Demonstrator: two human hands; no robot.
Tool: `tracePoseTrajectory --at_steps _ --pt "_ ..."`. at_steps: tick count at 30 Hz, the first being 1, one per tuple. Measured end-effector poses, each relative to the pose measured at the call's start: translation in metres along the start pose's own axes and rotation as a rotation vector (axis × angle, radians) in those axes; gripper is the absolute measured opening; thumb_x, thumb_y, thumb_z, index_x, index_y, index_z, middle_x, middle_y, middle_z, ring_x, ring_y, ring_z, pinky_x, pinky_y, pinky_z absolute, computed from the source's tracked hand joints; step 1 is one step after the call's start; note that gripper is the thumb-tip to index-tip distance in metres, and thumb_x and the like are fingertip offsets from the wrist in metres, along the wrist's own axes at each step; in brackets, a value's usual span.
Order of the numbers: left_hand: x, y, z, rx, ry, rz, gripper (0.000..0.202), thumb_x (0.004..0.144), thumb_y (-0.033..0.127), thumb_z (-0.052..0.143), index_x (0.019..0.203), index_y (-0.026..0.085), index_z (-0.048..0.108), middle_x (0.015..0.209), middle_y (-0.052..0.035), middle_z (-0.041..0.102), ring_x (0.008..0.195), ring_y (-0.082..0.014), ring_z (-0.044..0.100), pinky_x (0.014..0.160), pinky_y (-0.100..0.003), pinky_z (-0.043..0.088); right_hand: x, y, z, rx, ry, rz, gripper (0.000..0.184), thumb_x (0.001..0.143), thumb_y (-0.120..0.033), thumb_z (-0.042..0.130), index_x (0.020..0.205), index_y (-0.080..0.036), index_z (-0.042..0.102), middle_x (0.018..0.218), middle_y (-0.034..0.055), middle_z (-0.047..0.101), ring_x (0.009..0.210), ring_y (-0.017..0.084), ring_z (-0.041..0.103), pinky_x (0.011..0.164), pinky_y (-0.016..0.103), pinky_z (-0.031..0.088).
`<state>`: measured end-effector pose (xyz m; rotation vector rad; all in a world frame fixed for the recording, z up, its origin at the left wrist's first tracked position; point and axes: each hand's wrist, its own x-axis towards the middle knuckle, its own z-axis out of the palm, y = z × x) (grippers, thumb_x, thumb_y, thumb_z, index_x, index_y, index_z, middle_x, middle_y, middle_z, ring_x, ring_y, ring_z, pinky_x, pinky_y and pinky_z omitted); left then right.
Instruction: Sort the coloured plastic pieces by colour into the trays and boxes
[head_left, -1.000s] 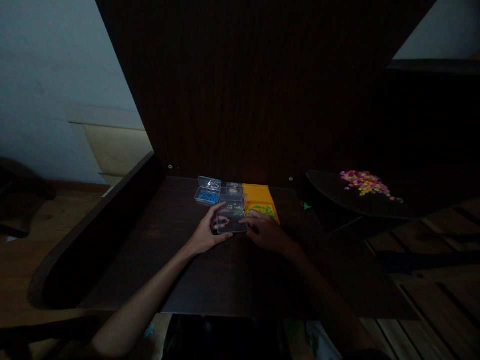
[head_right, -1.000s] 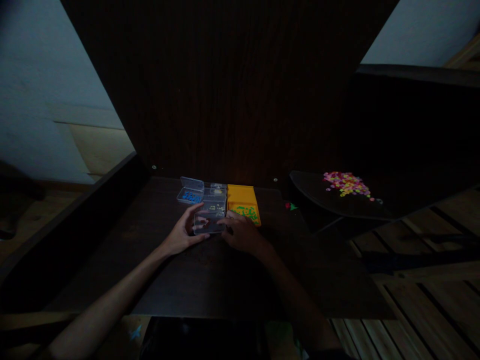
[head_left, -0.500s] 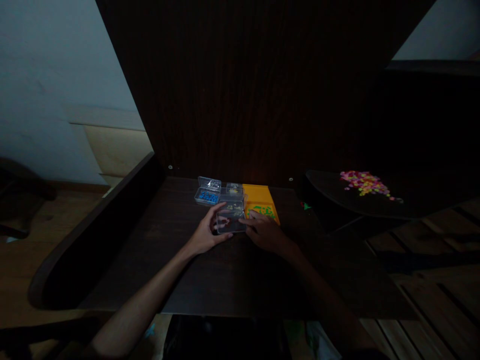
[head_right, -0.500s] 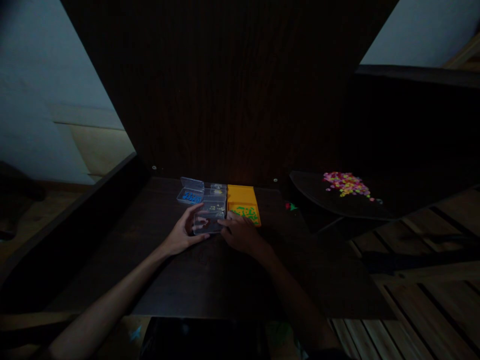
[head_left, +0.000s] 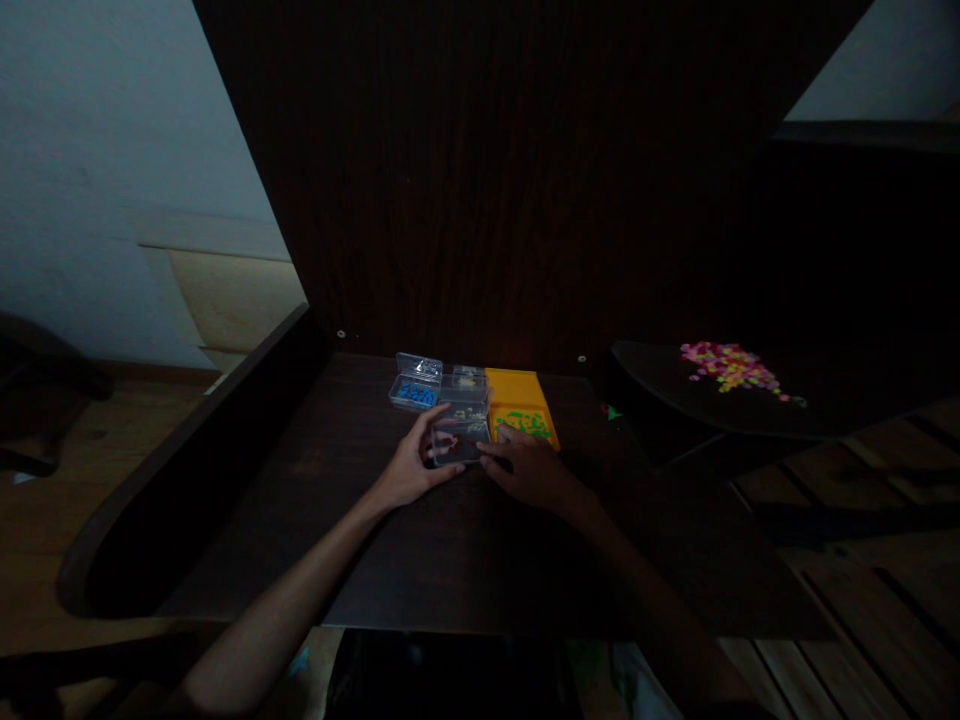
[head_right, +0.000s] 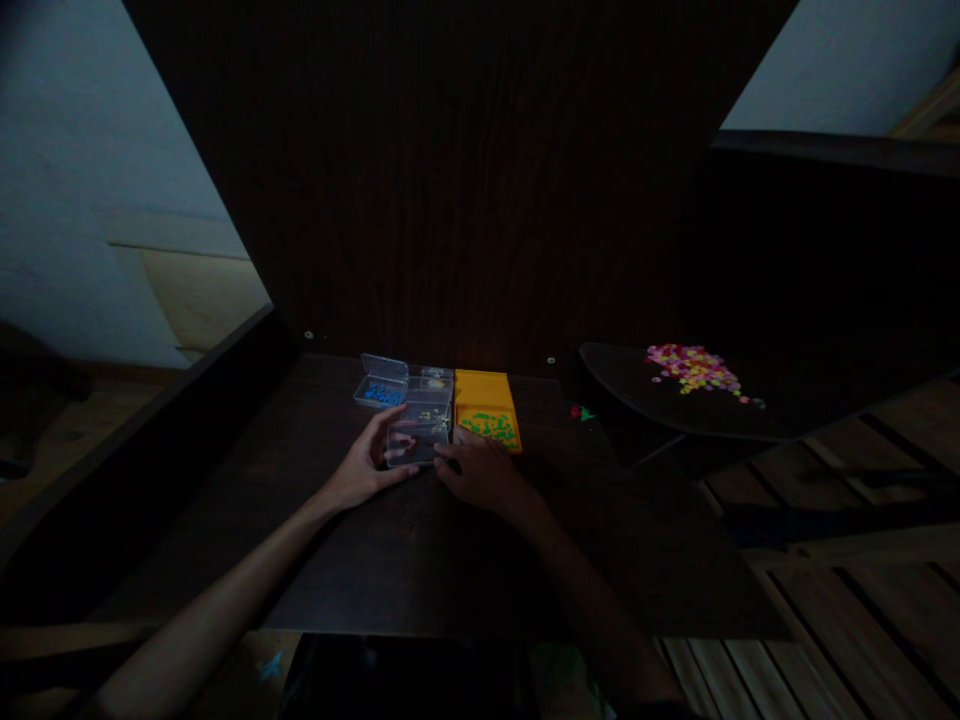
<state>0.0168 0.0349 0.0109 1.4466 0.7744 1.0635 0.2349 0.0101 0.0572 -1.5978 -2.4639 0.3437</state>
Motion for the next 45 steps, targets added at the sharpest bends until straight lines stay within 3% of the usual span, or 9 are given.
tracePoseTrajectory --at_steps 5,9,14,28,34,37,41,45 --pt "0.0 -0.001 0.0 0.009 -0.001 -0.001 0.087 0.069 0.025 0.084 0.142 0.026 0.039 0.13 -0.0113 0.054 0.107 -0.021 0.061 0.099 -0.044 0.052 0.0 0.0 -0.003 0.067 0.034 -0.032 0.032 0.093 -0.037 0.057 0.119 -0.023 0.07 0.111 0.0096 0.065 0.095 0.022 0.063 0.081 0.033 0.046" --pt "0.0 0.0 0.0 0.007 0.002 -0.004 0.087 0.067 0.025 0.085 0.141 0.026 0.04 0.131 -0.0109 0.054 0.107 -0.0211 0.061 0.099 -0.044 0.052 0.0 0.001 -0.005 0.128 0.039 -0.104 0.024 0.089 -0.037 0.063 0.103 -0.022 0.075 0.099 0.0069 0.067 0.09 0.02 0.062 0.078 0.03 0.045" --pt "0.0 0.0 0.0 0.011 -0.016 0.0 0.086 0.067 0.025 0.085 0.141 0.025 0.041 0.13 -0.0114 0.054 0.106 -0.0208 0.061 0.099 -0.045 0.052 0.002 0.001 -0.004 0.106 0.003 -0.108 0.023 0.089 -0.039 0.063 0.099 -0.024 0.078 0.092 0.006 0.067 0.085 0.02 0.061 0.075 0.03 0.043" --pt "0.0 0.002 -0.001 0.021 -0.004 0.003 0.086 0.067 0.027 0.085 0.141 0.025 0.041 0.13 -0.0113 0.054 0.108 -0.0225 0.061 0.099 -0.045 0.052 0.003 0.005 -0.002 0.11 0.045 -0.095 0.042 0.089 -0.038 0.062 0.128 -0.022 0.065 0.113 0.0102 0.066 0.097 0.024 0.063 0.084 0.035 0.046" --pt "0.004 -0.005 -0.003 0.048 0.102 0.012 0.086 0.067 0.026 0.084 0.141 0.025 0.039 0.133 -0.0117 0.054 0.108 -0.0225 0.061 0.099 -0.046 0.053 0.001 0.008 -0.008 0.226 0.182 -0.143 0.017 0.088 -0.025 0.062 0.101 -0.018 0.071 0.085 0.0039 0.066 0.075 0.016 0.059 0.072 0.028 0.044" --pt "0.006 -0.008 -0.004 0.051 0.194 0.015 0.088 0.066 0.028 0.084 0.141 0.026 0.038 0.129 -0.0107 0.056 0.106 -0.0226 0.062 0.097 -0.048 0.054 0.002 0.009 -0.002 0.198 0.08 -0.156 0.01 0.088 -0.023 0.063 0.09 -0.018 0.07 0.077 0.0015 0.065 0.07 0.014 0.057 0.068 0.026 0.041" --pt "0.007 -0.006 -0.005 0.066 0.239 0.02 0.086 0.065 0.029 0.084 0.139 0.025 0.039 0.127 -0.0096 0.057 0.105 -0.0224 0.063 0.097 -0.047 0.055 0.006 0.009 0.014 0.11 -0.091 -0.202 0.02 0.088 -0.022 0.064 0.106 -0.019 0.071 0.09 0.0038 0.069 0.079 0.016 0.063 0.071 0.026 0.041" --pt "0.006 -0.004 -0.006 0.08 0.237 0.024 0.085 0.066 0.029 0.083 0.138 0.026 0.039 0.128 -0.0094 0.056 0.105 -0.0224 0.063 0.096 -0.047 0.056 0.009 0.011 0.029 0.047 -0.117 -0.189 0.024 0.089 -0.024 0.064 0.112 -0.019 0.07 0.099 0.0067 0.069 0.087 0.018 0.065 0.073 0.027 0.043"
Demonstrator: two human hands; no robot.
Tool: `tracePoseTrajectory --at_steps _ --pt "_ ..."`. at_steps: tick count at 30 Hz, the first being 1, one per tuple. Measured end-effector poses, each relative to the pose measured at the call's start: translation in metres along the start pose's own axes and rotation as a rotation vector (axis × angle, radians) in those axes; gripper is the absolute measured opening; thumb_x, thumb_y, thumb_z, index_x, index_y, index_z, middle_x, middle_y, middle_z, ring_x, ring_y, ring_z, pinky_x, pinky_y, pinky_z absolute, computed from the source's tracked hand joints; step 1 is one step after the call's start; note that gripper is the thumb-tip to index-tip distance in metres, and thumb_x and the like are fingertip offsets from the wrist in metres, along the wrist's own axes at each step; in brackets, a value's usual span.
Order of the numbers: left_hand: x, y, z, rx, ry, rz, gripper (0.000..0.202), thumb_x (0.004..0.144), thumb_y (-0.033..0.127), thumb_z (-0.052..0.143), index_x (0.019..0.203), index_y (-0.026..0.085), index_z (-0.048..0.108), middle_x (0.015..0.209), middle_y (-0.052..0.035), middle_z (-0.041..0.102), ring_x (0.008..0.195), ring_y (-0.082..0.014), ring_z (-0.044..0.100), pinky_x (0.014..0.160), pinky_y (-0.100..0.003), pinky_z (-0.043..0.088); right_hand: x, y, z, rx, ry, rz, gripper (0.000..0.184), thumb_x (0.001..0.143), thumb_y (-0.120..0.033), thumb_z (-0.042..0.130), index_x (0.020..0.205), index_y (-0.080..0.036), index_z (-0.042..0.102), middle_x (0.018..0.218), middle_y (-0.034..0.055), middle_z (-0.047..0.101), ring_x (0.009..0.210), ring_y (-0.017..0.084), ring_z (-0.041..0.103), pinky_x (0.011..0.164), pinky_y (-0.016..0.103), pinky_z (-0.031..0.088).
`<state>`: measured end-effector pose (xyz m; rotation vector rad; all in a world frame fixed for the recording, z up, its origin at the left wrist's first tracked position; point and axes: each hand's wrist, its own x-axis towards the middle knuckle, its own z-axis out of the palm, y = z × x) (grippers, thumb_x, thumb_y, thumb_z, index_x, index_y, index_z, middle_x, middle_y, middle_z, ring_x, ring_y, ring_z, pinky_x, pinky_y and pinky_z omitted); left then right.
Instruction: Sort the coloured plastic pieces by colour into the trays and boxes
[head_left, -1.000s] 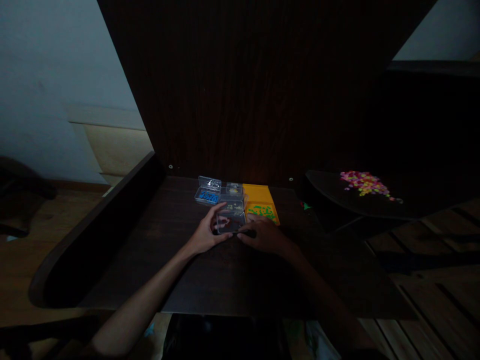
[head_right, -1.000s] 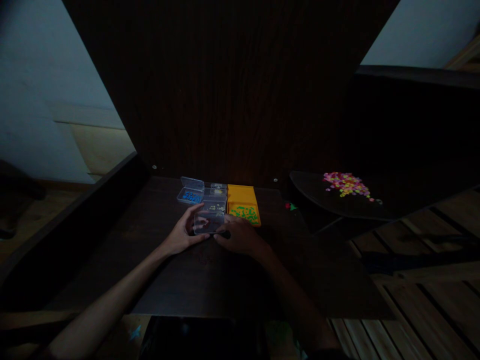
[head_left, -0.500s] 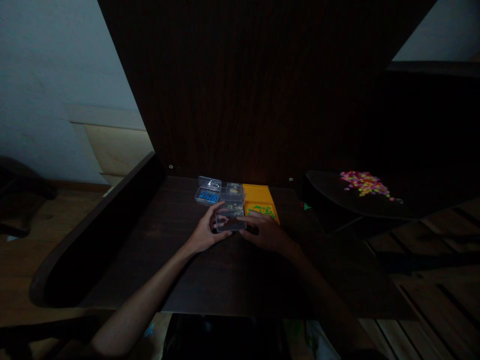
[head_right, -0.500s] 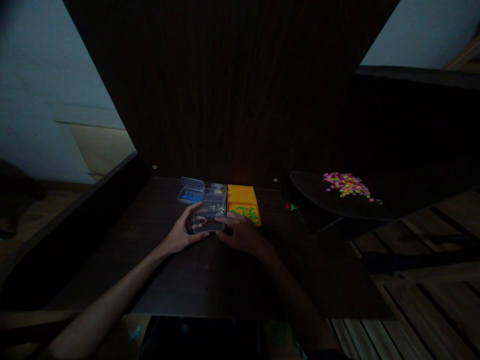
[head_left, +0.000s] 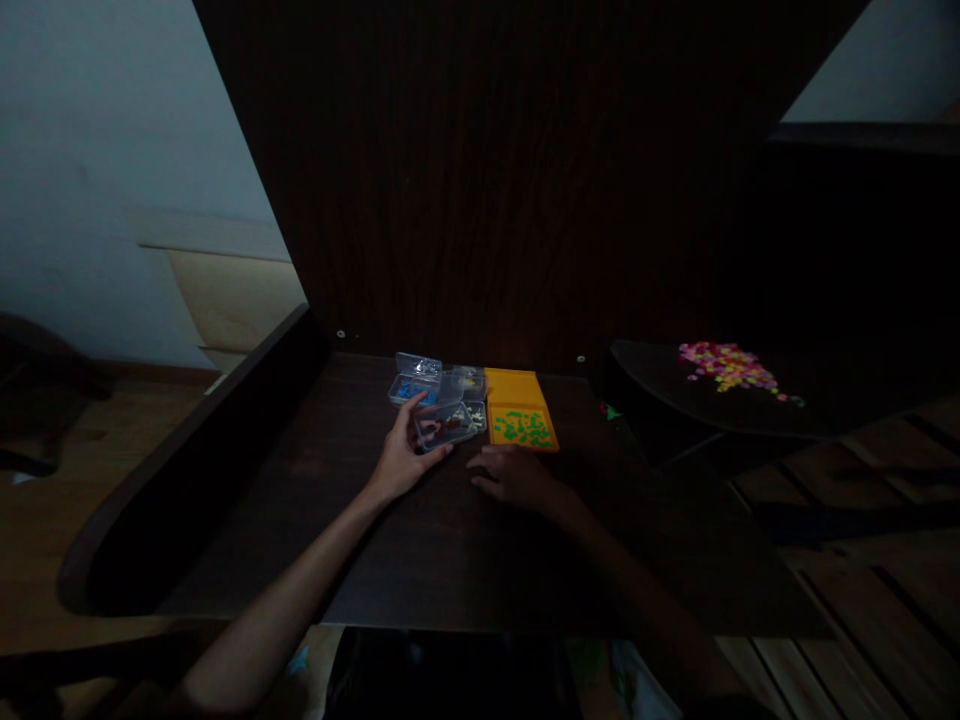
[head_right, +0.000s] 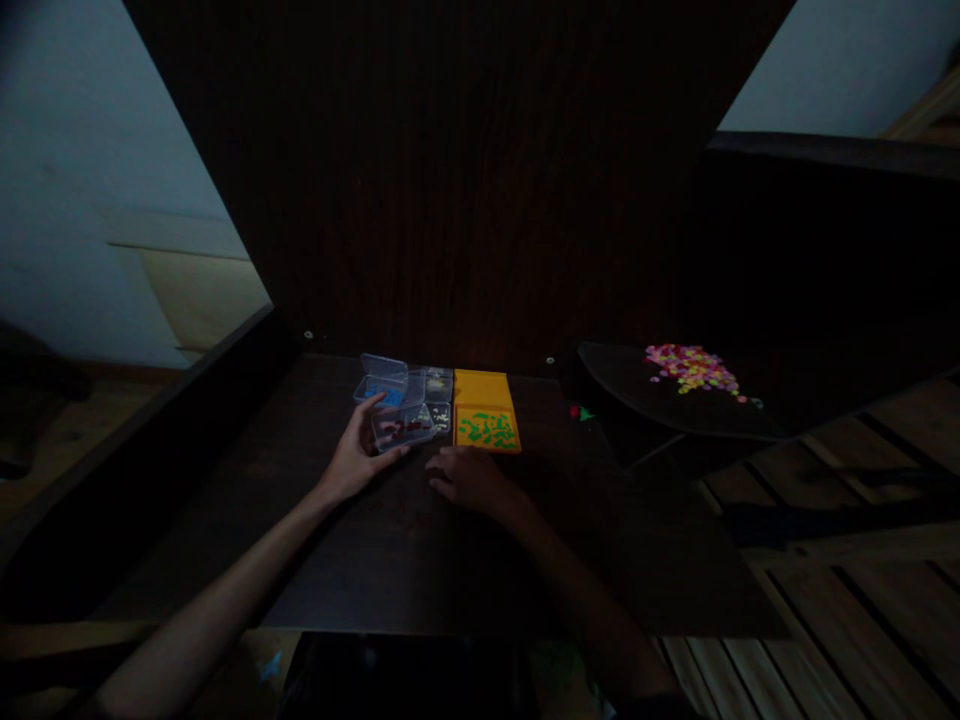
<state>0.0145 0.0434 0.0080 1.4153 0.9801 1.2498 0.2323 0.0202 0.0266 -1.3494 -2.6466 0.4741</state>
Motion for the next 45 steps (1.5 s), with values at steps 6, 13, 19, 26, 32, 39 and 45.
tracePoseTrajectory --at_steps 6,13,19,26,32,39,45 --pt "0.0 -0.003 0.0 -0.005 -0.017 0.0 0.086 0.067 0.029 0.083 0.14 0.026 0.039 0.129 -0.0103 0.055 0.106 -0.0227 0.062 0.096 -0.047 0.055 0.003 0.002 0.006 0.015 -0.007 -0.005 0.011 0.091 -0.021 0.062 0.096 -0.017 0.071 0.093 0.0059 0.07 0.084 0.017 0.064 0.072 0.026 0.042" --pt "-0.001 -0.001 0.0 -0.002 -0.055 -0.012 0.087 0.067 0.028 0.084 0.14 0.026 0.039 0.129 -0.0101 0.055 0.105 -0.0221 0.062 0.097 -0.047 0.054 -0.001 0.0 -0.02 0.154 0.088 -0.013 0.007 0.086 -0.021 0.068 0.089 -0.018 0.073 0.069 -0.0013 0.062 0.066 0.012 0.057 0.066 0.024 0.038" --pt "-0.005 0.004 0.001 -0.02 -0.216 -0.03 0.085 0.068 0.025 0.083 0.141 0.024 0.039 0.128 -0.0104 0.055 0.107 -0.0212 0.06 0.097 -0.044 0.053 0.004 0.006 -0.039 0.178 0.254 0.028 0.01 0.087 -0.022 0.066 0.093 -0.018 0.073 0.065 -0.0024 0.06 0.062 0.012 0.054 0.063 0.023 0.036" --pt "-0.007 0.004 0.001 -0.074 -0.337 -0.056 0.085 0.068 0.022 0.084 0.14 0.027 0.039 0.13 -0.0101 0.052 0.103 -0.0182 0.06 0.095 -0.041 0.053 0.016 0.01 -0.035 0.057 0.161 0.127 0.013 0.086 -0.021 0.066 0.095 -0.02 0.075 0.075 0.0017 0.069 0.071 0.015 0.06 0.066 0.025 0.038" --pt "-0.008 0.004 0.001 -0.086 -0.364 -0.053 0.085 0.068 0.019 0.083 0.14 0.028 0.038 0.131 -0.0103 0.051 0.103 -0.0178 0.06 0.096 -0.042 0.053 0.015 0.012 -0.028 0.049 0.164 0.099 0.018 0.087 -0.02 0.063 0.1 -0.021 0.075 0.082 0.0028 0.073 0.075 0.017 0.063 0.069 0.026 0.041" --pt "-0.006 0.004 0.001 -0.039 -0.242 -0.049 0.086 0.068 0.024 0.084 0.141 0.025 0.039 0.131 -0.0111 0.053 0.108 -0.0213 0.06 0.098 -0.044 0.052 0.007 0.01 -0.037 0.136 0.258 0.081 0.019 0.086 -0.019 0.06 0.098 -0.019 0.074 0.062 -0.0027 0.06 0.056 0.012 0.052 0.061 0.024 0.036" --pt "-0.002 0.001 0.001 -0.018 -0.105 -0.017 0.086 0.067 0.027 0.084 0.14 0.026 0.039 0.13 -0.0104 0.054 0.105 -0.0213 0.062 0.098 -0.047 0.053 0.0 0.007 -0.031 0.186 0.191 -0.017 0.01 0.083 -0.023 0.066 0.089 -0.019 0.073 0.061 -0.0043 0.058 0.055 0.01 0.051 0.063 0.023 0.037"
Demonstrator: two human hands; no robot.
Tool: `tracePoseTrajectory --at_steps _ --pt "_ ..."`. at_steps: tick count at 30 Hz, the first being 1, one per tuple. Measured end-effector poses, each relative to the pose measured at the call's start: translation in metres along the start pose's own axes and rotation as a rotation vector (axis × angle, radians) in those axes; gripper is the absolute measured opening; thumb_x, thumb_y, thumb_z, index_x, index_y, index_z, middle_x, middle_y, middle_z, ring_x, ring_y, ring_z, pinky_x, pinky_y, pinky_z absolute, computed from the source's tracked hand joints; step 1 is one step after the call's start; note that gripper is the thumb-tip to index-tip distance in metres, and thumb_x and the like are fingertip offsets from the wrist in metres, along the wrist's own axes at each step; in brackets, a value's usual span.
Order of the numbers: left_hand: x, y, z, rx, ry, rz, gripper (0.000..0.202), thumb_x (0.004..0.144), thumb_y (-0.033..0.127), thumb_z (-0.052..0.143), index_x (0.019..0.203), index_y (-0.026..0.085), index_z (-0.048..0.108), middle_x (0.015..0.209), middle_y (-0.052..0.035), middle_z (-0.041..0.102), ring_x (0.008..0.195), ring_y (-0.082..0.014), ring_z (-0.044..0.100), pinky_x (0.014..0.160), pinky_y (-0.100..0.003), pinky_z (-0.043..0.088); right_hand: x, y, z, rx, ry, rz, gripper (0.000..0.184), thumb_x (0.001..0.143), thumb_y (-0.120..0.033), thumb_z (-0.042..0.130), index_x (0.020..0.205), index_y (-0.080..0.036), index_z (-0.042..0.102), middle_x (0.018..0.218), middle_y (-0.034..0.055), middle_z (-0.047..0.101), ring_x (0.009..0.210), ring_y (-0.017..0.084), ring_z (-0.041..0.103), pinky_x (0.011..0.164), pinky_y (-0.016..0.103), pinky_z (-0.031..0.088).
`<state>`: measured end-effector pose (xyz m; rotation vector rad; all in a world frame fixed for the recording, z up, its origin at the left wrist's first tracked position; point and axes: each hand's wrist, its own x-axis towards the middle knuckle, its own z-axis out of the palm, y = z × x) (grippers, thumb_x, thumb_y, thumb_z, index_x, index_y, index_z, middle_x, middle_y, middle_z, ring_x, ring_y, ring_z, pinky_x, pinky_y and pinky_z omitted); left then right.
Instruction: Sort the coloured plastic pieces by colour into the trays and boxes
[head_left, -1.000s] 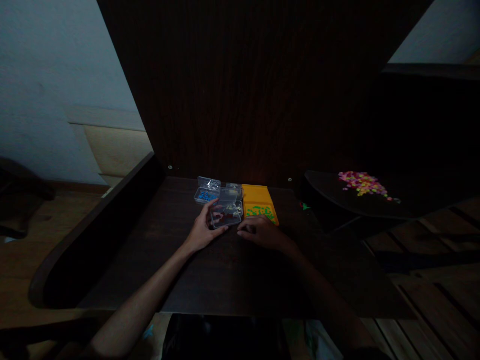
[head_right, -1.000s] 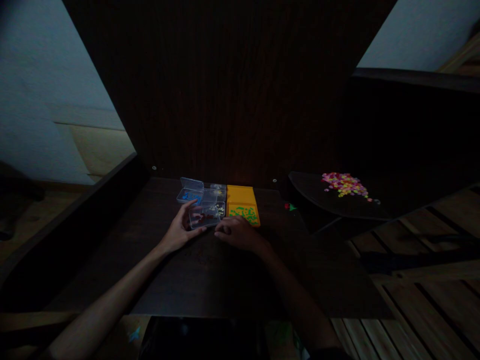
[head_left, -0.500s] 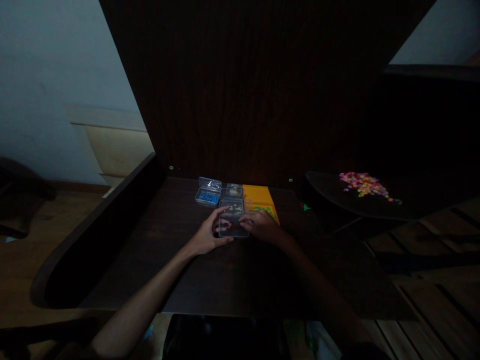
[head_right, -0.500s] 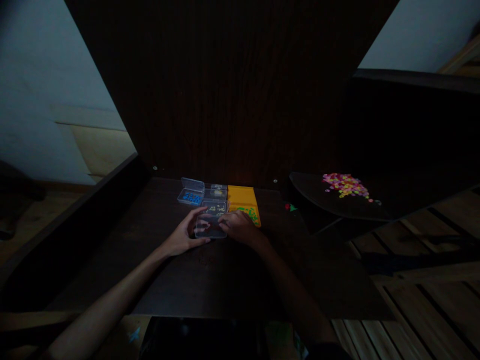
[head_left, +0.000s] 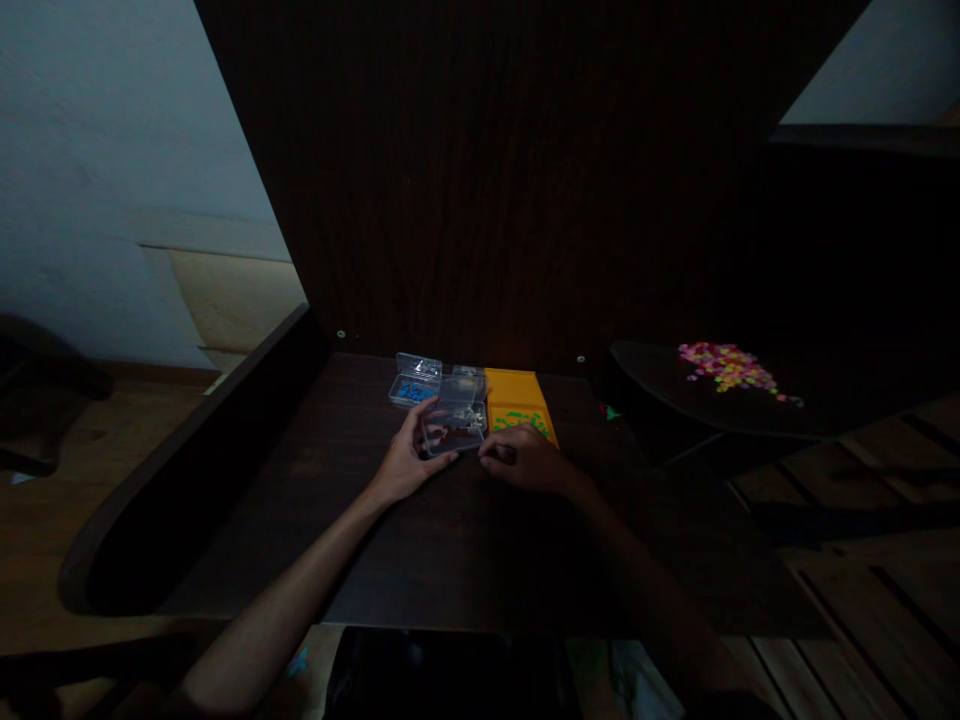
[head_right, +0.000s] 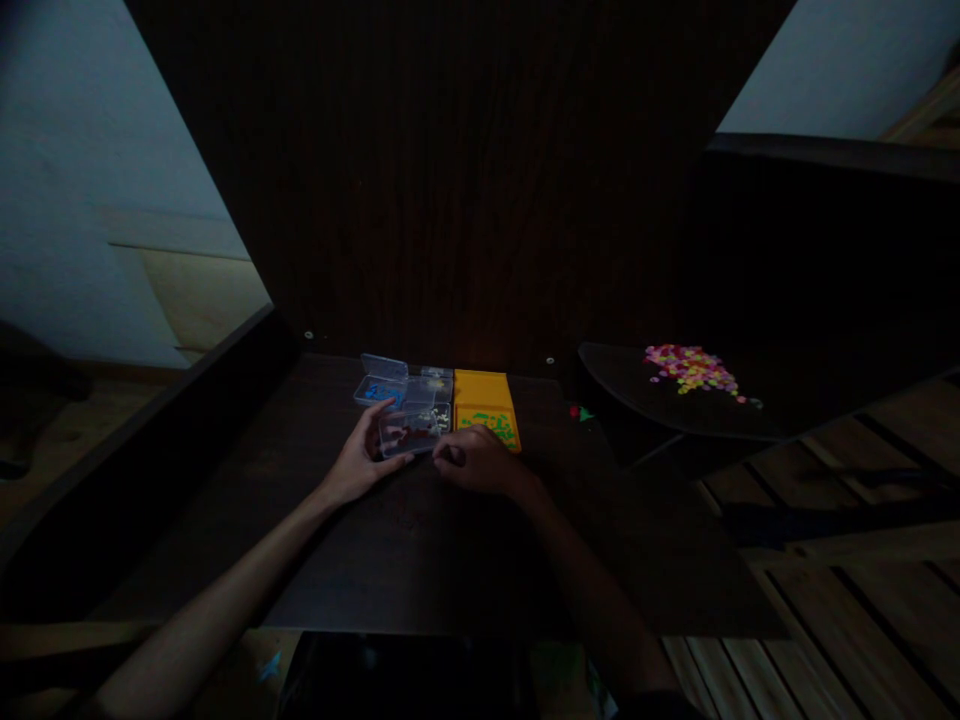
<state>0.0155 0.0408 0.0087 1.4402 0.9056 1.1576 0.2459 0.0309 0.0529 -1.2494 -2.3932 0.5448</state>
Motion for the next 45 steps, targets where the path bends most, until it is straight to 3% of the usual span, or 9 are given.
tracePoseTrajectory --at_steps 7,13,19,23,30,38,45 --pt "0.001 0.0 -0.002 -0.006 0.063 0.005 0.087 0.065 0.028 0.084 0.14 0.025 0.039 0.128 -0.0103 0.055 0.105 -0.0219 0.061 0.097 -0.047 0.054 0.002 0.002 0.022 -0.054 -0.213 -0.07 0.019 0.084 -0.017 0.064 0.1 -0.019 0.075 0.078 0.0019 0.072 0.07 0.014 0.063 0.073 0.025 0.042" --pt "0.001 -0.004 -0.002 0.002 0.056 0.022 0.087 0.067 0.029 0.083 0.141 0.026 0.038 0.128 -0.0104 0.055 0.106 -0.0228 0.061 0.096 -0.048 0.055 0.003 0.006 0.038 -0.076 -0.237 -0.111 0.019 0.088 -0.019 0.06 0.103 -0.019 0.073 0.096 0.0063 0.075 0.086 0.017 0.068 0.078 0.026 0.045" --pt "0.001 -0.003 -0.001 0.013 0.05 0.001 0.086 0.067 0.028 0.084 0.14 0.026 0.038 0.129 -0.0103 0.055 0.105 -0.0224 0.061 0.095 -0.047 0.055 0.003 0.003 0.039 -0.068 -0.257 -0.11 0.016 0.091 -0.018 0.058 0.1 -0.017 0.072 0.095 0.0074 0.075 0.084 0.018 0.068 0.077 0.027 0.045" --pt "0.001 -0.003 -0.001 0.018 0.054 0.022 0.085 0.068 0.029 0.083 0.141 0.026 0.039 0.128 -0.0104 0.055 0.105 -0.0226 0.062 0.096 -0.048 0.055 0.003 -0.001 0.036 -0.038 -0.235 -0.115 0.017 0.094 -0.021 0.055 0.099 -0.016 0.07 0.093 0.0074 0.073 0.081 0.017 0.066 0.076 0.027 0.043" --pt "0.0 -0.004 -0.001 0.007 0.017 0.029 0.085 0.068 0.027 0.083 0.141 0.027 0.039 0.13 -0.0103 0.054 0.106 -0.0225 0.061 0.095 -0.047 0.055 0.004 -0.011 0.013 0.151 -0.194 -0.039 0.017 0.094 -0.027 0.054 0.095 -0.016 0.066 0.064 -0.0039 0.058 0.057 0.011 0.052 0.059 0.021 0.037" --pt "-0.004 0.002 0.001 -0.039 -0.125 0.004 0.085 0.069 0.023 0.083 0.141 0.026 0.038 0.128 -0.0103 0.054 0.109 -0.0219 0.06 0.099 -0.047 0.053 0.015 -0.008 0.003 -0.088 0.023 0.018 0.02 0.099 -0.024 0.046 0.099 -0.018 0.065 0.088 0.0046 0.071 0.078 0.016 0.065 0.072 0.026 0.04" --pt "-0.006 0.0 0.001 -0.053 -0.211 0.005 0.085 0.07 0.022 0.083 0.142 0.028 0.038 0.13 -0.0115 0.054 0.108 -0.0224 0.062 0.097 -0.046 0.053 0.016 -0.007 0.015 -0.346 -0.029 0.09 0.024 0.1 -0.03 0.047 0.107 -0.02 0.068 0.099 0.0099 0.073 0.088 0.02 0.066 0.078 0.029 0.04"
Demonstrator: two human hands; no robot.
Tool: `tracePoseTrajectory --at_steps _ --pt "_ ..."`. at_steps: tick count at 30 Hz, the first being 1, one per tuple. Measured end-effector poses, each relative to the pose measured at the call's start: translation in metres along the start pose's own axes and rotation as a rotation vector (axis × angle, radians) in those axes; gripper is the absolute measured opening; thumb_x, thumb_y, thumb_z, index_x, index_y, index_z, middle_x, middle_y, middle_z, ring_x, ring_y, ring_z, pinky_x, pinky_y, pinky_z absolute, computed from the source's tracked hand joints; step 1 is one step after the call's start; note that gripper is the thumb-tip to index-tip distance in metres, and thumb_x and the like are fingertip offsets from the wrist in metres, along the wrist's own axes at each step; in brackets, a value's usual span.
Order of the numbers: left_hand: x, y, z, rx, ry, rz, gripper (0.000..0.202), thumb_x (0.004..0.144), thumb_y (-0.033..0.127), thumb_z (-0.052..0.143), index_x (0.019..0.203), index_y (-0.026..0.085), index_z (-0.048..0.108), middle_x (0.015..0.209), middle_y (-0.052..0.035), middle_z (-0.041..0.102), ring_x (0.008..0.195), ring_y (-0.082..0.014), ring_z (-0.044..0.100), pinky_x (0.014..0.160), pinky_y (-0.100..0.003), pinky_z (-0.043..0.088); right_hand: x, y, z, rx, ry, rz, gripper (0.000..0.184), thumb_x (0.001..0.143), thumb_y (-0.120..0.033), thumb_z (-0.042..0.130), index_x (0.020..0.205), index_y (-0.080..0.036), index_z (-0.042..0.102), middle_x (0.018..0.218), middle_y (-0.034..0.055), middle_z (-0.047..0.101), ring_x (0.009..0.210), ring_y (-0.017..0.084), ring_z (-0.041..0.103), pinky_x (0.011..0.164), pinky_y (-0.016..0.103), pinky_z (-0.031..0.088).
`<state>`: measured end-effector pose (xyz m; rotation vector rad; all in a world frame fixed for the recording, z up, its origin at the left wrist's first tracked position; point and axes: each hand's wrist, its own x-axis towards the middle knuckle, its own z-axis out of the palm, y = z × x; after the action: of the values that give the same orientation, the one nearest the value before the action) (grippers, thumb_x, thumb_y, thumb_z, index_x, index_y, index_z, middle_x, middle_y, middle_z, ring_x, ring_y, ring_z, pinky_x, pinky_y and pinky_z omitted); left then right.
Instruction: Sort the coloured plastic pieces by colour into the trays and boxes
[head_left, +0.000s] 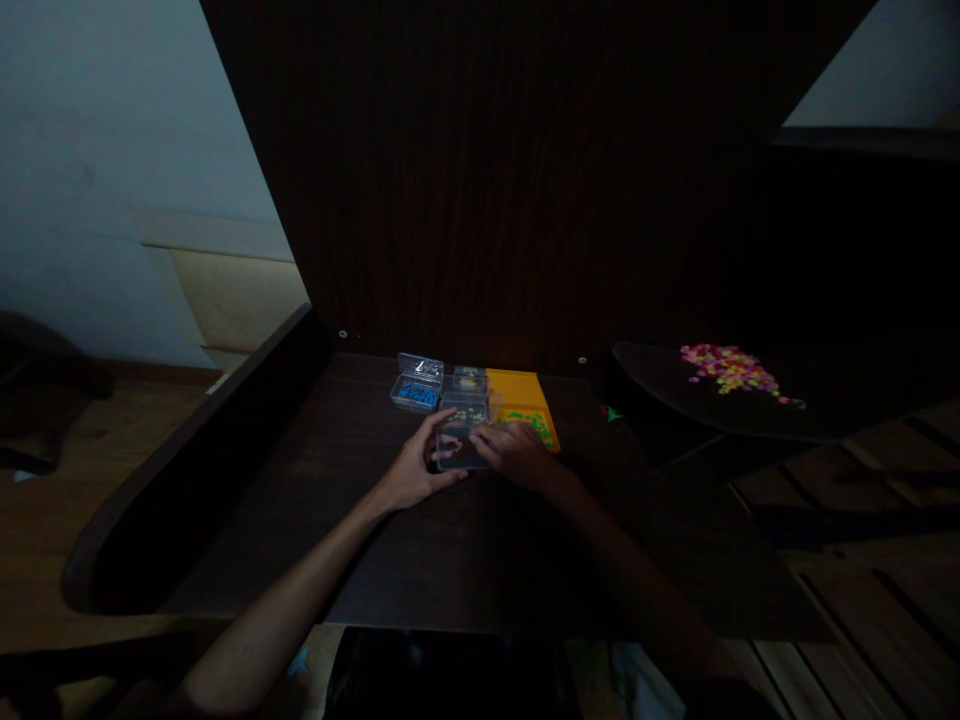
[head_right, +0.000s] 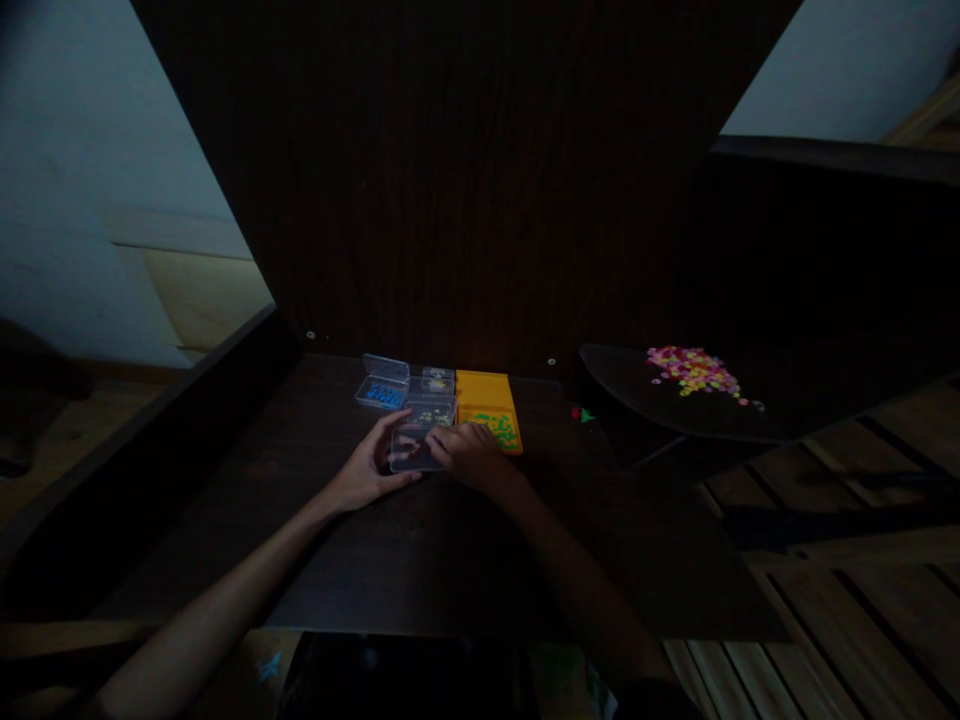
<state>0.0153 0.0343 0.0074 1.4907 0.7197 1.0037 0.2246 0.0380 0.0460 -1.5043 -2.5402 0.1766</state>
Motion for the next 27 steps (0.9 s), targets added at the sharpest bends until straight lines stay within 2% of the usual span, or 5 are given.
tracePoseTrajectory --at_steps 7,11,19,23,27 --pt "-0.001 0.003 0.002 0.01 -0.041 -0.001 0.084 0.071 0.02 0.082 0.142 0.027 0.039 0.125 -0.0106 0.055 0.107 -0.0219 0.061 0.097 -0.044 0.054 0.0 -0.007 0.0 -0.1 -0.044 0.091 0.029 0.098 -0.036 0.049 0.1 -0.021 0.073 0.098 0.0113 0.073 0.089 0.023 0.065 0.078 0.031 0.039" --pt "-0.002 0.004 0.002 0.011 -0.036 -0.007 0.083 0.071 0.02 0.082 0.142 0.028 0.04 0.13 -0.0114 0.054 0.108 -0.0221 0.061 0.097 -0.044 0.053 0.0 -0.011 -0.001 -0.121 -0.047 0.117 0.03 0.098 -0.036 0.048 0.098 -0.021 0.074 0.096 0.0121 0.073 0.089 0.024 0.064 0.079 0.032 0.039" --pt "-0.001 0.002 0.001 0.032 -0.031 0.002 0.084 0.071 0.02 0.082 0.142 0.027 0.039 0.132 -0.0117 0.053 0.109 -0.022 0.062 0.097 -0.043 0.054 -0.001 -0.01 0.0 -0.15 0.015 0.143 0.03 0.096 -0.037 0.051 0.1 -0.02 0.076 0.095 0.0126 0.074 0.088 0.024 0.064 0.079 0.032 0.041" --pt "-0.001 0.005 0.002 0.032 0.001 0.003 0.086 0.069 0.022 0.083 0.143 0.025 0.039 0.133 -0.0126 0.053 0.109 -0.023 0.062 0.098 -0.045 0.054 -0.004 -0.004 -0.005 -0.071 0.084 0.087 0.027 0.094 -0.034 0.052 0.094 -0.02 0.075 0.088 0.0086 0.075 0.078 0.021 0.065 0.071 0.029 0.04" --pt "0.001 0.005 0.003 0.073 0.103 0.021 0.084 0.07 0.026 0.082 0.143 0.024 0.039 0.134 -0.0122 0.053 0.11 -0.0234 0.061 0.1 -0.046 0.053 -0.01 0.002 -0.009 0.108 0.136 -0.069 0.019 0.088 -0.029 0.059 0.081 -0.019 0.074 0.067 0.0029 0.071 0.063 0.016 0.062 0.064 0.026 0.038"
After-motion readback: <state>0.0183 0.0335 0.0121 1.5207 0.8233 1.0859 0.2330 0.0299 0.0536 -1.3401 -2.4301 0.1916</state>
